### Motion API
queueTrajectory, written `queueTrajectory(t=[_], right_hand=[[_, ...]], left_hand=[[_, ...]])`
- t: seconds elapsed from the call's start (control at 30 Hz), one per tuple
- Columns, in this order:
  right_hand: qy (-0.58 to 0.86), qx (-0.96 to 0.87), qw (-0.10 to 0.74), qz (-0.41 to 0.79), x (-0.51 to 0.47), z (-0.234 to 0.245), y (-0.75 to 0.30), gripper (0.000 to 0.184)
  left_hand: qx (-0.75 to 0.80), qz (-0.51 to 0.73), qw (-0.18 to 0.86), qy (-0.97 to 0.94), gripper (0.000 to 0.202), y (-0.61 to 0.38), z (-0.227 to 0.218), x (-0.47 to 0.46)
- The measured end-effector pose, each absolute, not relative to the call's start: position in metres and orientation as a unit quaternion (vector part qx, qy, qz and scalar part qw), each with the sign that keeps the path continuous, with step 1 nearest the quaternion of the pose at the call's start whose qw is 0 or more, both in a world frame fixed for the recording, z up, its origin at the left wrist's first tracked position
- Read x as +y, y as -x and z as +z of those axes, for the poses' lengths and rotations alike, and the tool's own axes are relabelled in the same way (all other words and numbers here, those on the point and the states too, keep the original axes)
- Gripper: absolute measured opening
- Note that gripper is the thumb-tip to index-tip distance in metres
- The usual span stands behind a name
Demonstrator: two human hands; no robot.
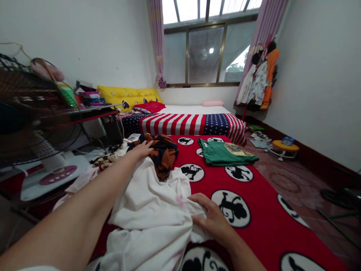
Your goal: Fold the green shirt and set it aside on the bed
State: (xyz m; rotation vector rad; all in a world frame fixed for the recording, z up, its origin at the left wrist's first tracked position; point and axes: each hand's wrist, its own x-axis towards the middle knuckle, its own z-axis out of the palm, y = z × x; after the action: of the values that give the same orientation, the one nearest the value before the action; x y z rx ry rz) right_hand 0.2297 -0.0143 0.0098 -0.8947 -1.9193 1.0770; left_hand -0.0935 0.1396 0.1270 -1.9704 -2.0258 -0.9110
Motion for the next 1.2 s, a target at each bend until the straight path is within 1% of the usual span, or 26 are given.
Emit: queueTrajectory(t=[0.07,0.13,0.17,0.27,0.33,0.4,0.43,0.47,0.53,0.57,0.6,0.73,0.83,0.87,0.9,1.0,1.1,1.13,1.2], right_hand=[[0.343,-0.761,0.375,0.403,-0.015,0.007,-0.230,0.057],[0.336,-0.776,0.373,0.382,-0.015,0.004,-0.229,0.067],[0.334,-0.782,0.370,0.373,-0.015,0.002,-0.229,0.068],[0.332,-0.796,0.360,0.356,-0.015,-0.002,-0.227,0.063],[0.336,-0.798,0.359,0.348,-0.015,-0.004,-0.226,0.062],[0.342,-0.797,0.360,0.344,-0.014,-0.004,-0.226,0.061],[0.343,-0.797,0.360,0.343,-0.014,-0.004,-0.226,0.060],[0.344,-0.797,0.360,0.342,-0.014,-0.004,-0.226,0.060],[0.341,-0.797,0.361,0.344,-0.014,-0.003,-0.226,0.060],[0.339,-0.796,0.362,0.346,-0.014,-0.002,-0.226,0.060],[0.337,-0.795,0.364,0.350,-0.013,-0.002,-0.226,0.060],[0.336,-0.785,0.373,0.363,-0.014,-0.001,-0.227,0.059],[0.339,-0.780,0.382,0.362,-0.013,-0.002,-0.227,0.058],[0.339,-0.779,0.385,0.361,-0.013,-0.002,-0.227,0.057],[0.339,-0.778,0.387,0.361,-0.013,-0.002,-0.227,0.056],[0.339,-0.772,0.391,0.370,-0.012,-0.001,-0.226,0.051],[0.349,-0.751,0.401,0.391,-0.011,0.002,-0.226,0.045],[0.359,-0.737,0.407,0.402,-0.011,0.003,-0.226,0.041],[0.397,-0.689,0.423,0.435,-0.009,0.005,-0.230,0.028]], left_hand=[[-0.696,-0.247,0.065,0.671,0.037,0.098,0.111,0.140],[-0.703,-0.204,0.060,0.679,0.041,0.098,0.115,0.139],[-0.702,-0.195,0.063,0.682,0.043,0.095,0.122,0.138],[-0.668,-0.166,0.098,0.719,0.045,0.070,0.144,0.125],[-0.625,-0.114,0.104,0.765,0.055,0.046,0.150,0.112],[-0.597,-0.048,0.062,0.798,0.066,0.025,0.145,0.100],[-0.601,-0.038,0.030,0.798,0.063,0.018,0.140,0.097],[-0.613,-0.045,0.002,0.789,0.054,0.013,0.136,0.096],[-0.644,-0.108,-0.017,0.758,0.028,0.010,0.131,0.103],[-0.656,-0.151,-0.009,0.740,0.020,0.013,0.132,0.110],[-0.662,-0.194,0.008,0.724,0.017,0.016,0.135,0.118],[-0.666,-0.353,0.076,0.653,0.039,0.037,0.154,0.151],[-0.635,-0.427,0.061,0.640,0.061,0.047,0.149,0.150],[-0.624,-0.433,0.048,0.648,0.064,0.049,0.144,0.144],[-0.615,-0.432,0.031,0.659,0.062,0.049,0.137,0.134],[-0.571,-0.424,-0.035,0.702,0.043,0.047,0.118,0.091],[-0.521,-0.402,-0.105,0.746,0.036,0.045,0.108,0.037],[-0.519,-0.388,-0.123,0.752,0.034,0.044,0.107,0.018],[-0.533,-0.354,-0.155,0.752,0.031,0.045,0.108,-0.018]])
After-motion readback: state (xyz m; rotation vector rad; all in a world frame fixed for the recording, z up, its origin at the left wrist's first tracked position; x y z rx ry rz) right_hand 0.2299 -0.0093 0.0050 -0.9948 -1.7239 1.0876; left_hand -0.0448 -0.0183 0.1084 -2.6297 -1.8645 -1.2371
